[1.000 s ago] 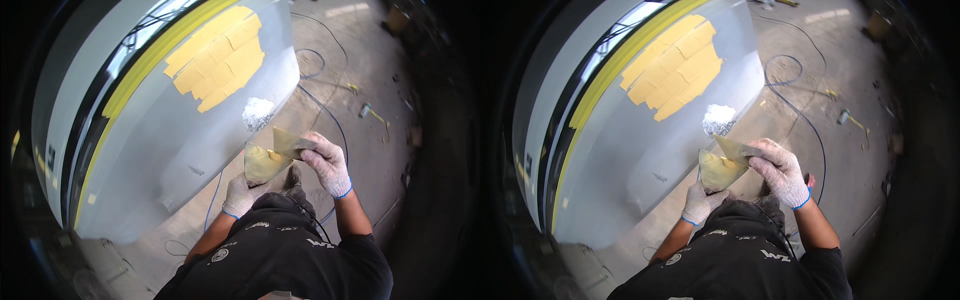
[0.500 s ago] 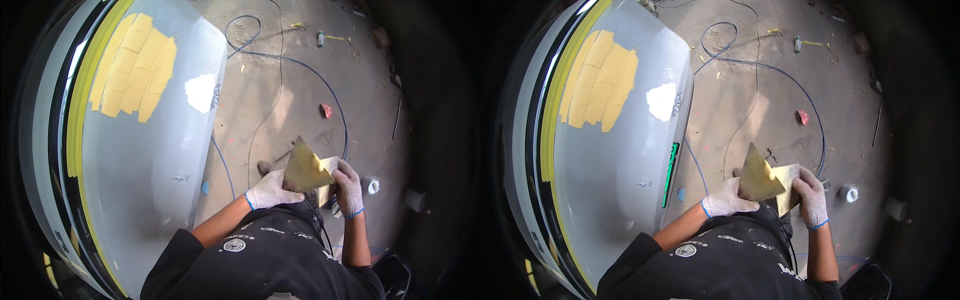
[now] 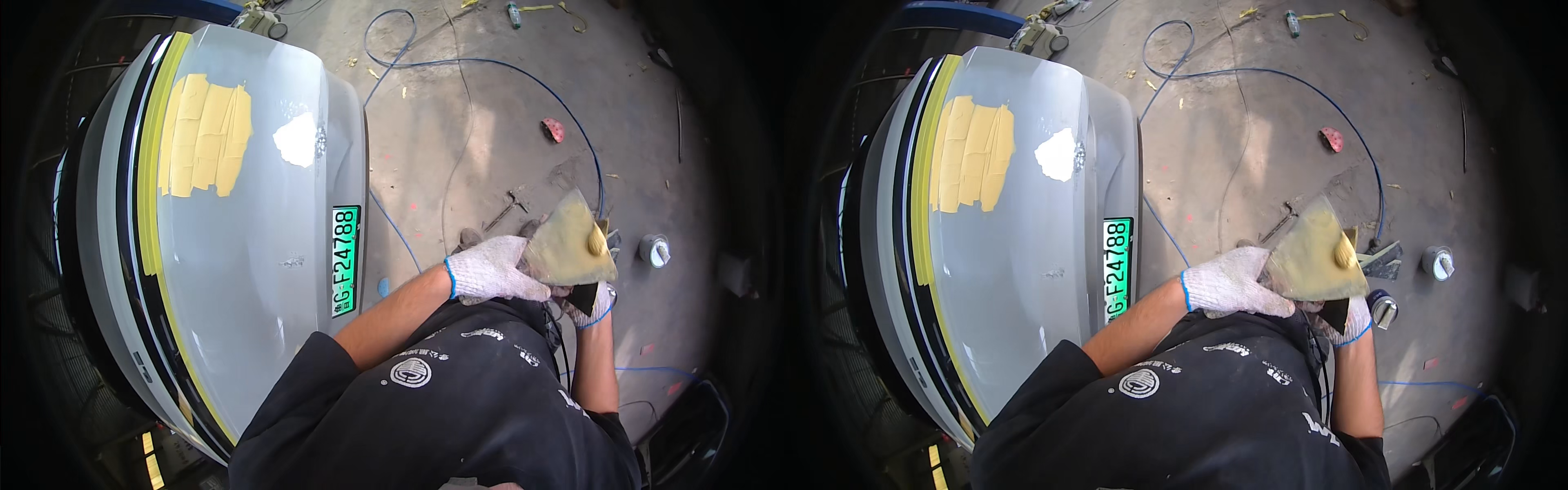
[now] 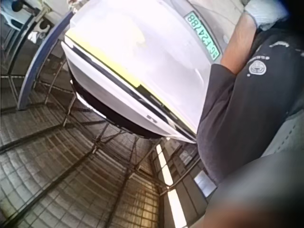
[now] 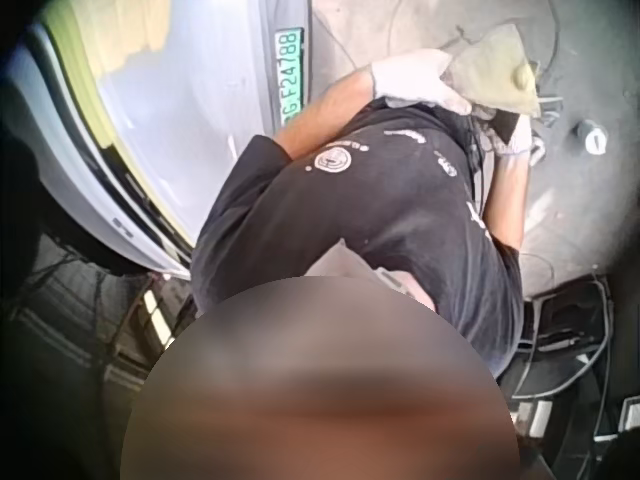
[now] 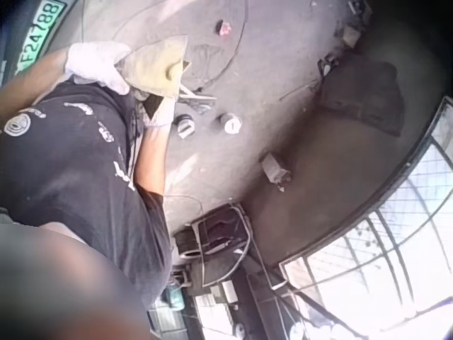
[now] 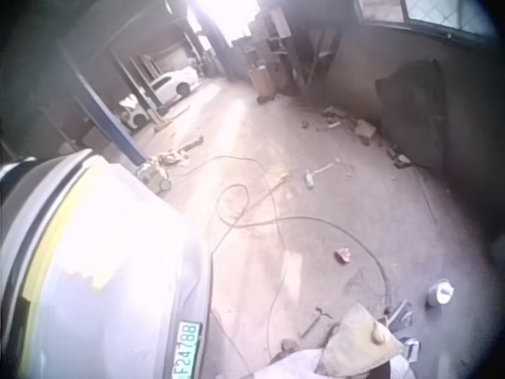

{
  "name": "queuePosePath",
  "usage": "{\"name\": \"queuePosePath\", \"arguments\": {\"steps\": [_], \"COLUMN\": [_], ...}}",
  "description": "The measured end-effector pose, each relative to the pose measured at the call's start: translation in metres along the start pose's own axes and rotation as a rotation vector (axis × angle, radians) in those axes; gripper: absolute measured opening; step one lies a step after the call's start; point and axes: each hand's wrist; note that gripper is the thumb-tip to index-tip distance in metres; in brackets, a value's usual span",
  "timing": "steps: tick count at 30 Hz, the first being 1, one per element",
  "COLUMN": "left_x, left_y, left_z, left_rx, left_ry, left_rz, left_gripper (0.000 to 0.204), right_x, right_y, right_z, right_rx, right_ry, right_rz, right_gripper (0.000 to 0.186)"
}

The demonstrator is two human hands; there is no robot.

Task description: The person applies yellow body filler to a car bumper using a spreader, then smooths and levels the filler with a metal block. The work is performed in a workshop with tools and hoses visible on the floor.

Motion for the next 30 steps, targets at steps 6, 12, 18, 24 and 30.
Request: {"name": "queuePosePath", "arguments": {"steps": [6, 12, 18, 24, 30], "left_x": [0.008, 0.033, 0.16, 0.224, 0.277], "left_y": [0.009, 0.021, 0.079, 0.065, 0.085], "left_z": [-0.003, -0.006, -0.052, -0.06, -0.068], "left_rx": [-0.263, -0.147, 0.039, 0.291, 0.526], "left_ry": [-0.352, -0.095, 0.228, 0.635, 0.489], "left_rz": [0.227, 0.272, 0.078, -0.354, -0.606], "left_gripper": [0.025, 0.025, 0.048, 0.071, 0.079], "right_x": [-0.01, -0.057, -0.081, -0.112, -0.19], "right_y": [-0.018, -0.011, -0.032, -0.103, -0.148], "right_z": [-0.013, -0.02, -0.008, -0.12, -0.19], "right_rx": [0.098, 0.325, -0.176, -0.79, -1.072], "right_ry": [-0.502, -0.44, -0.421, -0.268, -0.058], "right_rz": [0.054, 0.116, 0.021, -0.177, -0.196], "right_gripper": [0.036, 0.039, 0.032, 0.023, 0.027]}}
Point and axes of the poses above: each hand's wrist, its own y-axis towards the middle knuckle, its own z-axis out of the palm, x = y × z, and after that the axes turned 3 degrees about -y, right-handed
